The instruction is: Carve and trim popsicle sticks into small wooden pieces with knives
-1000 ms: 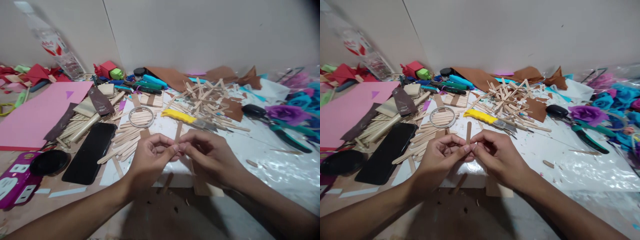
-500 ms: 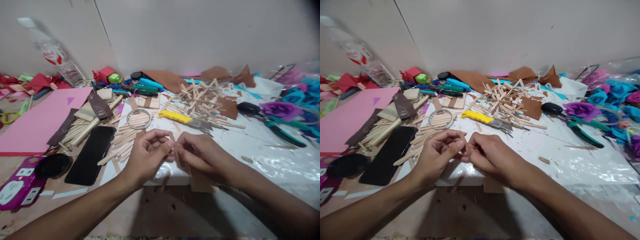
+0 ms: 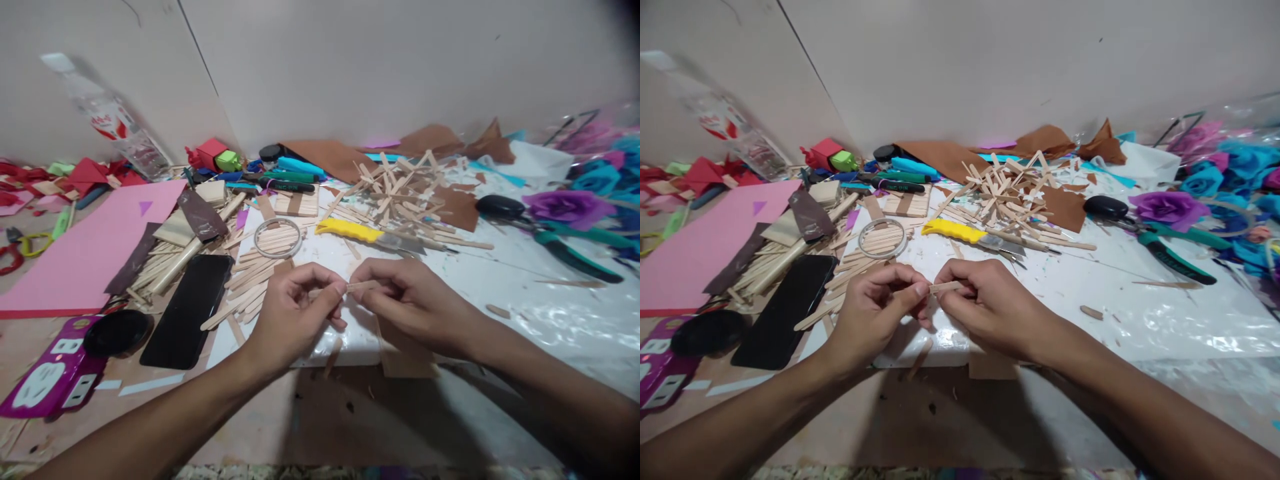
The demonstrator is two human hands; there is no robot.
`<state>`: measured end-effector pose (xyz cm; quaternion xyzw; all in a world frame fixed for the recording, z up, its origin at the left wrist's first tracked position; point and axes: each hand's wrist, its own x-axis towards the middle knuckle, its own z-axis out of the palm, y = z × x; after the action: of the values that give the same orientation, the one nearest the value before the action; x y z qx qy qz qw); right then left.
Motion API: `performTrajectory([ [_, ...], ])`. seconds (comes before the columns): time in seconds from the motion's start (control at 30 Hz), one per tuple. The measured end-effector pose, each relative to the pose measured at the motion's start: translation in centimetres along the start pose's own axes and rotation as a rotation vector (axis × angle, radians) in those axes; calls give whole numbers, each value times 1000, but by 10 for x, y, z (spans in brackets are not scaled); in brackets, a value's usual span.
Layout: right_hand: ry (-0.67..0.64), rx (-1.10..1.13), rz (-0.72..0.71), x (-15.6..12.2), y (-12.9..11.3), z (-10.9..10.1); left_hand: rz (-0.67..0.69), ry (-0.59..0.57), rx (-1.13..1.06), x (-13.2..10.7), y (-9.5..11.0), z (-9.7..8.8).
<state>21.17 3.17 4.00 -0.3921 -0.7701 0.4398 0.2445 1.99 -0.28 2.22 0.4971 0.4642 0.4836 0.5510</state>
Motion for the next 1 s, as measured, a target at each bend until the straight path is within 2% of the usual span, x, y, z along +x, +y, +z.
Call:
performTrajectory([
  [0.33, 23, -56, -83, 0, 4, 0, -75, -53, 75, -2, -6, -3],
  [0.67, 13, -134, -182, 0, 4, -7, -105, -157, 4, 0, -11, -7],
  [0.9, -9, -104, -123, 1, 6, -5, -139, -204, -11, 0, -14, -9],
  [1.0, -8, -103, -109, 1, 6, -4, -95, -180, 37, -1, -15, -9],
])
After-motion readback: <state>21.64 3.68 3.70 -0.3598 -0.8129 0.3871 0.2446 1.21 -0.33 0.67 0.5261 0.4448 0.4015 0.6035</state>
